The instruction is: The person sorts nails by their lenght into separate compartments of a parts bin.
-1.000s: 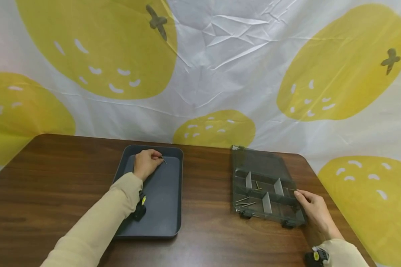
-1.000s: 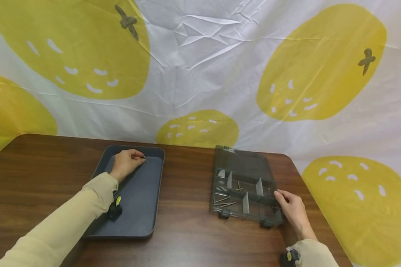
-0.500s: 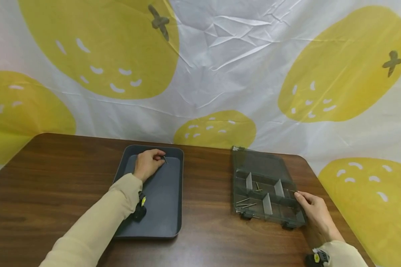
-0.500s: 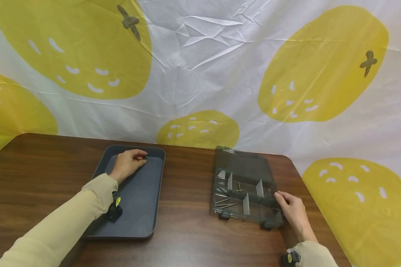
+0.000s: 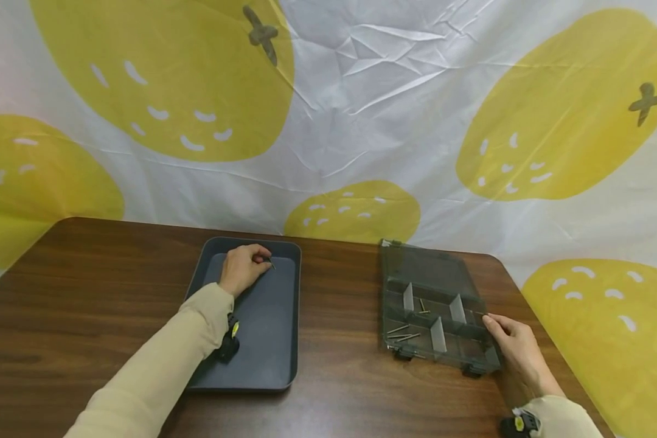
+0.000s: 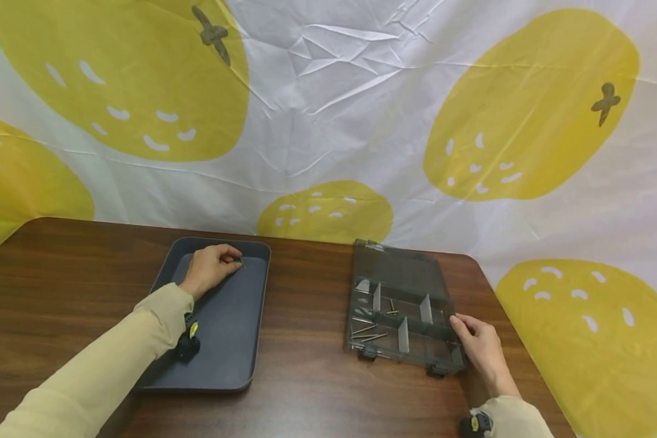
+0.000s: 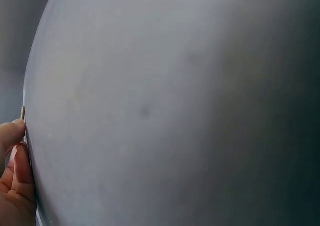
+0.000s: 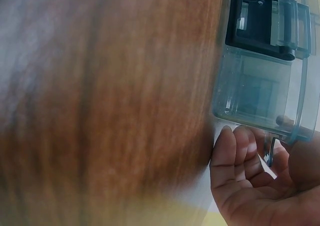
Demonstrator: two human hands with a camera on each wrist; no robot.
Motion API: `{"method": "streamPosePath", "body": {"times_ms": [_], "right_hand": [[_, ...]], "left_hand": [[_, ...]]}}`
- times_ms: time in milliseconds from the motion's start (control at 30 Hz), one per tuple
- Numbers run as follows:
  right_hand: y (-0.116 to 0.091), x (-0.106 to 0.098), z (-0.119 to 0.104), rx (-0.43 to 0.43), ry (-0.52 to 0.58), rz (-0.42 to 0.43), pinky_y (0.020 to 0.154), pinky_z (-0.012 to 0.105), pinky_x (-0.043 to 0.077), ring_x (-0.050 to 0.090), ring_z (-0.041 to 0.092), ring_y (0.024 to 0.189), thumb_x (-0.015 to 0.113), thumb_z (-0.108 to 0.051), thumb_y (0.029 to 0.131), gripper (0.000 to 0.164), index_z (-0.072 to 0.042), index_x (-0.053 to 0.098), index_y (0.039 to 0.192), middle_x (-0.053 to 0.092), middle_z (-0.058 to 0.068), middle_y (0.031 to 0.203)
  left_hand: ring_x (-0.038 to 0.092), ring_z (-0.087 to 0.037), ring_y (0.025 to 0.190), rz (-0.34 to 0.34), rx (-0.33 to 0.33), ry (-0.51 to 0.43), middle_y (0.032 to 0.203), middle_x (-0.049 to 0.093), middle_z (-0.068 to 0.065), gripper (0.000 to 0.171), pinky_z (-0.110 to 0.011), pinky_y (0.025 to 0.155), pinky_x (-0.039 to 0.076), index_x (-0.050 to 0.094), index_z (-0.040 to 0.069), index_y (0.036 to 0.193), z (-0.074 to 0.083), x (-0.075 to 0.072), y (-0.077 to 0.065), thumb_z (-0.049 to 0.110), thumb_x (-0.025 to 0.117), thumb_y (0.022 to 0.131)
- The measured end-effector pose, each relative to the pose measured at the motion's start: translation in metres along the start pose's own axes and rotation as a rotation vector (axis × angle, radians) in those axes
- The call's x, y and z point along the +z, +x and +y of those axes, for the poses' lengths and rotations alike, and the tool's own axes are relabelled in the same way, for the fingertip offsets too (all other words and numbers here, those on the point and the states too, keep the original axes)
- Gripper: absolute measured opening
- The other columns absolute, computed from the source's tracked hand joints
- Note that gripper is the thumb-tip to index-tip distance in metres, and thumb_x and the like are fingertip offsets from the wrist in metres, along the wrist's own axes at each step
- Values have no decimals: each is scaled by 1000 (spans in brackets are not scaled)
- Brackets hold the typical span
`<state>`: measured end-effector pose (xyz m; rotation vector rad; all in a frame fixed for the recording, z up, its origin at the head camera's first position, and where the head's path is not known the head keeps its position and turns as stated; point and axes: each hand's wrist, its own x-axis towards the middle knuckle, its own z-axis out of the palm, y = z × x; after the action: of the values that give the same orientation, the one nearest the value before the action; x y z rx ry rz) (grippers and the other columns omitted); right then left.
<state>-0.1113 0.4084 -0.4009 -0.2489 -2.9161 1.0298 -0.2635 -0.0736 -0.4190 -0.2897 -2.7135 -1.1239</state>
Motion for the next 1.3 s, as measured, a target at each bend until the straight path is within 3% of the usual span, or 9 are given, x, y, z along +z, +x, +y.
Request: {"method": "streamPosePath", "body": {"times_ms": [400,800,1033,1300], "right_hand": [[0,0,0,-18,-5,18,94,56,39,45,49,120,39,-32,101,56,16,46,128,48,35,128],[-1,0,0,-21,-8,20,94,56,40,45,49,119,39,-32,101,56,16,46,128,48,35,128],[1,0,1,-20,-20,20,93,56,40,45,50,119,39,-31,101,55,16,46,128,48,35,128],[2,0,3,-49,-31,37,90,54,43,49,47,115,41,-28,101,51,16,49,125,52,35,124]], "left_hand": [[62,-25,82,-11,10,13,88,68,-11,18,-42,75,48,69,5,94,1,-1,0,17,74,81],[58,-21,70,-2,34,50,75,64,-7,17,-37,66,45,66,7,76,1,0,-1,20,77,78],[58,-23,67,5,49,57,75,65,-9,16,-39,65,46,65,5,76,2,-2,-3,18,74,81],[57,-23,67,9,-9,8,77,65,-12,17,-37,65,45,63,4,80,4,-6,-4,18,70,84]]}}
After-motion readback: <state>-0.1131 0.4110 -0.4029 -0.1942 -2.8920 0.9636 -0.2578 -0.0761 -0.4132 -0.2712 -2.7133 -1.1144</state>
